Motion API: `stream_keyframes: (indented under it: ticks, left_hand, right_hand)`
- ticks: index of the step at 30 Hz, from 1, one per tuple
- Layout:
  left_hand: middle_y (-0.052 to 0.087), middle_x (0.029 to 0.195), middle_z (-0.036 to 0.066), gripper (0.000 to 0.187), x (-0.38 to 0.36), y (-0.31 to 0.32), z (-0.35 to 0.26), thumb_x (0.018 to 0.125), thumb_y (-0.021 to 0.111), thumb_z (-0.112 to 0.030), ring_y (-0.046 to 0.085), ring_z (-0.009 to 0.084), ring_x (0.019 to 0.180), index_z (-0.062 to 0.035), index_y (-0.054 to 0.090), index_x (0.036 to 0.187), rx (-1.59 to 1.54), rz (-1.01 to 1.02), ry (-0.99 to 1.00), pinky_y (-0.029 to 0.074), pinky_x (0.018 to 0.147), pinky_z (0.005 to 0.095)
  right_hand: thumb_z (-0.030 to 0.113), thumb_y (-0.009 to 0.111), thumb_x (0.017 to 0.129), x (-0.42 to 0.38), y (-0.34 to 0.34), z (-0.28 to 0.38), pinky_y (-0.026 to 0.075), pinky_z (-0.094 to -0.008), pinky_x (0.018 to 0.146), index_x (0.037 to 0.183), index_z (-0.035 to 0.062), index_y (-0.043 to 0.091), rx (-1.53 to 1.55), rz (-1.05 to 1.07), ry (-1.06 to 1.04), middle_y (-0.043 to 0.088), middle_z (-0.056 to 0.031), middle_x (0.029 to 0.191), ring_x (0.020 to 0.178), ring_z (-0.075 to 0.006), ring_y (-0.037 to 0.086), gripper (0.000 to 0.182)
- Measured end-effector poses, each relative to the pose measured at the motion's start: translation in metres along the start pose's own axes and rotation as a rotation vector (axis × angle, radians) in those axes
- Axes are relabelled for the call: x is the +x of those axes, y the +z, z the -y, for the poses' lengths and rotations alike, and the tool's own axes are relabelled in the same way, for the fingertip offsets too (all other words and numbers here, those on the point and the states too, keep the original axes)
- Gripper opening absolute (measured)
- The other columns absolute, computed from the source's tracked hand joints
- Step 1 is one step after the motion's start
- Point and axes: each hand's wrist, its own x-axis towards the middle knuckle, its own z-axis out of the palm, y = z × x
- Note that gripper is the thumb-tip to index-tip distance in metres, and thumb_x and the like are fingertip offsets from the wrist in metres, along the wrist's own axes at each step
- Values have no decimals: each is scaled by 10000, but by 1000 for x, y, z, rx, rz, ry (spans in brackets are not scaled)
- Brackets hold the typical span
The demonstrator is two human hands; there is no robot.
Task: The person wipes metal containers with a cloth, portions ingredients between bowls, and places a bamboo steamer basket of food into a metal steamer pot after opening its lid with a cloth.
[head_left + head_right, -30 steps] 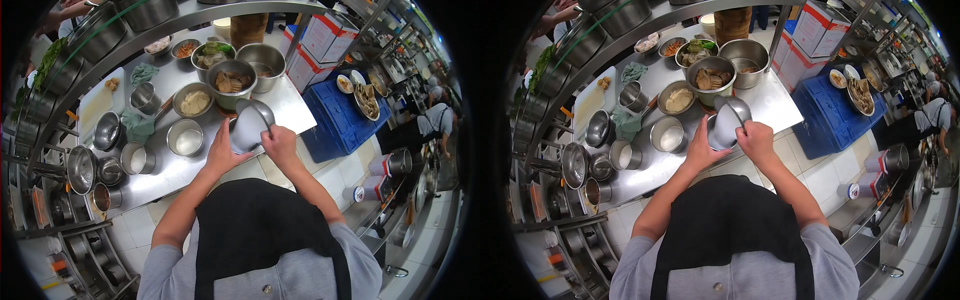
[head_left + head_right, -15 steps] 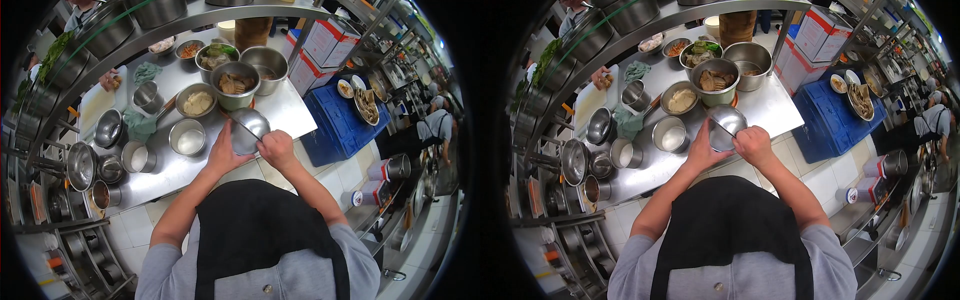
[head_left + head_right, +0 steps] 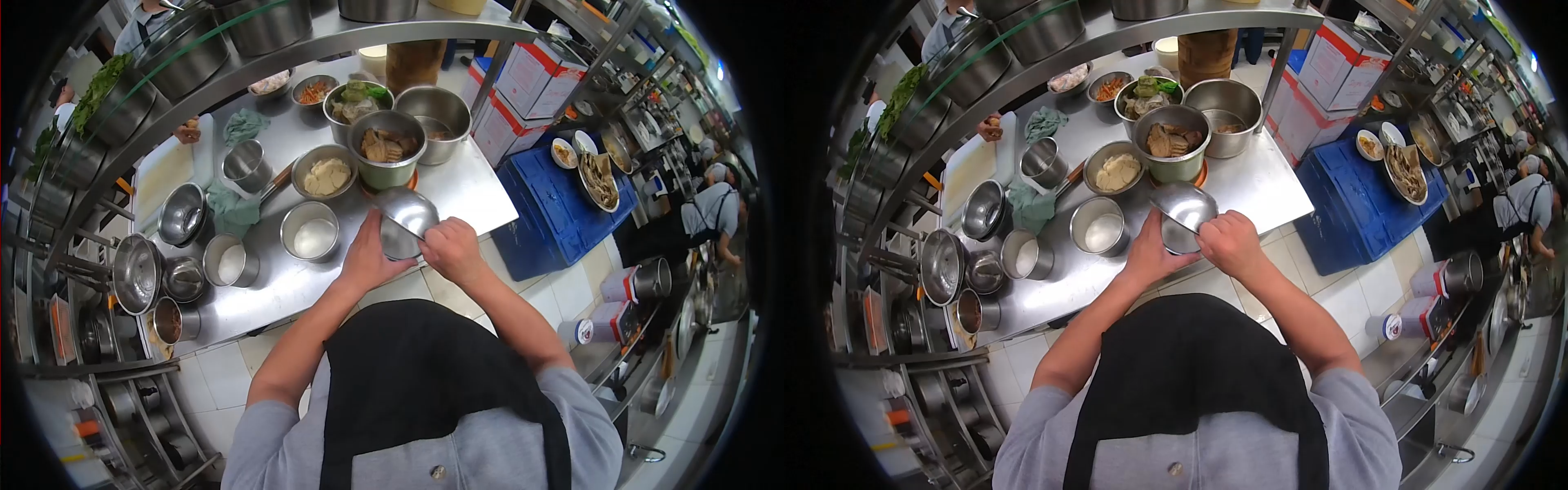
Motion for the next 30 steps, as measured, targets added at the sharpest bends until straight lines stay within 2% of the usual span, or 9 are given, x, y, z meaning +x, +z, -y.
stream_keyframes:
  ticks: [8, 10, 11, 16, 18, 23, 24, 27, 30]
  left_hand:
    - [367, 1476, 235, 1125, 3, -2, -5, 615, 901, -324, 409, 390, 1347, -14, 243, 1473, -1, -27, 55, 373, 1109, 424]
    - [386, 1458, 222, 1124, 4, -5, -7, 604, 908, -319, 415, 384, 1339, -29, 258, 1473, -57, 2, 79, 368, 1105, 430]
    - [404, 1439, 209, 1123, 13, -5, -11, 593, 914, -315, 420, 377, 1330, -44, 272, 1473, -122, 5, 89, 363, 1100, 435]
    - [379, 1468, 175, 1044, 7, 6, -3, 656, 901, -230, 405, 331, 1336, -48, 282, 1476, -101, 12, 122, 323, 1126, 426]
    - [316, 1528, 191, 1047, 11, 8, 7, 704, 870, -200, 346, 329, 1396, -26, 226, 1511, -21, 21, 153, 274, 1165, 425]
    - [333, 1520, 219, 1015, 23, -3, -10, 720, 849, -210, 361, 341, 1388, 16, 243, 1502, 108, 115, 168, 271, 1166, 417]
    - [315, 1534, 224, 991, 24, -5, -9, 760, 831, -257, 343, 332, 1405, 17, 238, 1505, 221, 151, 156, 261, 1173, 417]
    - [516, 1352, 266, 922, 34, 0, 2, 714, 841, -474, 529, 428, 1205, 41, 458, 1376, 488, 27, 341, 435, 1026, 470]
    - [403, 1454, 283, 1114, 23, -1, -33, 690, 875, -451, 439, 417, 1312, 67, 276, 1473, 543, 142, 126, 367, 1103, 461]
  right_hand:
    - [118, 695, 732, -10, 5, 12, 449, -412, 509, 632, 57, 507, -64, -113, 445, 489, -114, 541, 512, -271, 553, 221]
    - [123, 639, 780, -12, 2, 20, 438, -379, 491, 658, 6, 539, 292, -218, 1087, 527, -114, 542, 498, -174, 536, 196]
    - [140, 604, 814, -18, -1, 19, 429, -351, 485, 701, -26, 562, 448, -333, 1189, 558, -94, 569, 529, -105, 500, 205]
    - [160, 611, 878, -128, -32, 23, 432, -322, 475, 728, 33, 580, 847, -1124, 1483, 576, -59, 643, 547, -143, 540, 200]
    - [169, 594, 880, -202, -83, 25, 453, -329, 517, 732, 20, 589, 721, -1418, 1555, 591, -70, 728, 609, -146, 548, 210]
    - [170, 619, 908, -429, -265, 69, 425, -340, 487, 699, 44, 501, -535, -1753, 1625, 555, -55, 631, 552, -141, 520, 271]
    - [154, 610, 910, -456, -304, 83, 467, -338, 512, 694, 54, 481, -441, -2111, 1333, 568, -54, 647, 564, -148, 534, 270]
    - [143, 603, 884, -573, -384, 151, 556, -341, 583, 927, -32, 562, -702, -2343, 1347, 632, -137, 918, 709, -202, 639, 185]
    - [112, 584, 890, -649, -418, 205, 577, -357, 630, 1102, -45, 552, -778, -2585, 1377, 612, -169, 1078, 813, -241, 652, 265]
